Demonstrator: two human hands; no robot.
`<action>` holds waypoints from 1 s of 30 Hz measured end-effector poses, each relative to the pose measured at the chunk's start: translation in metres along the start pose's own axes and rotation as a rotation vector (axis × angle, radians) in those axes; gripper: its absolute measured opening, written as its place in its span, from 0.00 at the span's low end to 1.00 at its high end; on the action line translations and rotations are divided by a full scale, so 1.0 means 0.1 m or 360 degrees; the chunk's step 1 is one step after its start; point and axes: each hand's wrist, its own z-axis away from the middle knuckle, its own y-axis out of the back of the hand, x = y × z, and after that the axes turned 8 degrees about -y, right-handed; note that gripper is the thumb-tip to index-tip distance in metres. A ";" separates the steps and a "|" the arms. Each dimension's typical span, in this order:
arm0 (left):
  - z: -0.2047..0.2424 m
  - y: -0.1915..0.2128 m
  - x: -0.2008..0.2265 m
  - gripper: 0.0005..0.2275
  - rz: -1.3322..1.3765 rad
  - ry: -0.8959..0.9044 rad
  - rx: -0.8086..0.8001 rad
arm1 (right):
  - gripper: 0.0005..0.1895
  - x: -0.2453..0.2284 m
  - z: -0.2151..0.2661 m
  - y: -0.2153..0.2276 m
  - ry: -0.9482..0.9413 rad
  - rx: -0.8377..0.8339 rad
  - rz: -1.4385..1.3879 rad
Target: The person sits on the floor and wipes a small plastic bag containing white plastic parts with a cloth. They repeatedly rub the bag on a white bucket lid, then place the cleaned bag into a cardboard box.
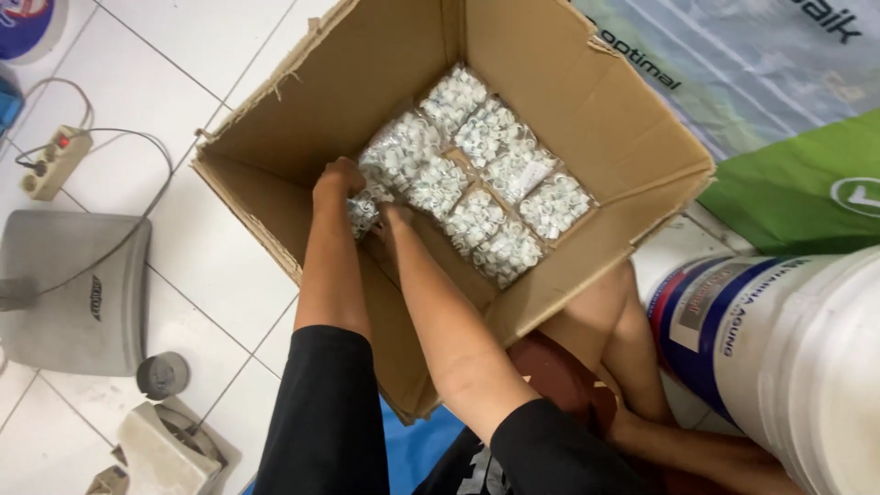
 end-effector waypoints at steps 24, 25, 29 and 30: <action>-0.85 -0.58 -0.44 0.10 0.0119 0.0124 0.0436 | 0.24 0.02 -0.22 0.17 0.0142 -0.0095 -0.0088; -0.85 -0.57 -0.46 0.10 0.0116 0.0121 0.0434 | 0.24 -0.02 -0.03 0.14 0.0141 -0.0094 -0.0092; -0.74 -0.51 -0.39 0.11 0.0134 0.0102 0.0453 | 0.21 -0.12 0.24 0.12 0.0038 -0.0118 -0.0224; -0.70 -0.44 -0.35 0.10 0.0116 0.0089 0.0478 | 0.18 -0.14 0.19 0.11 0.0021 -0.0133 -0.0203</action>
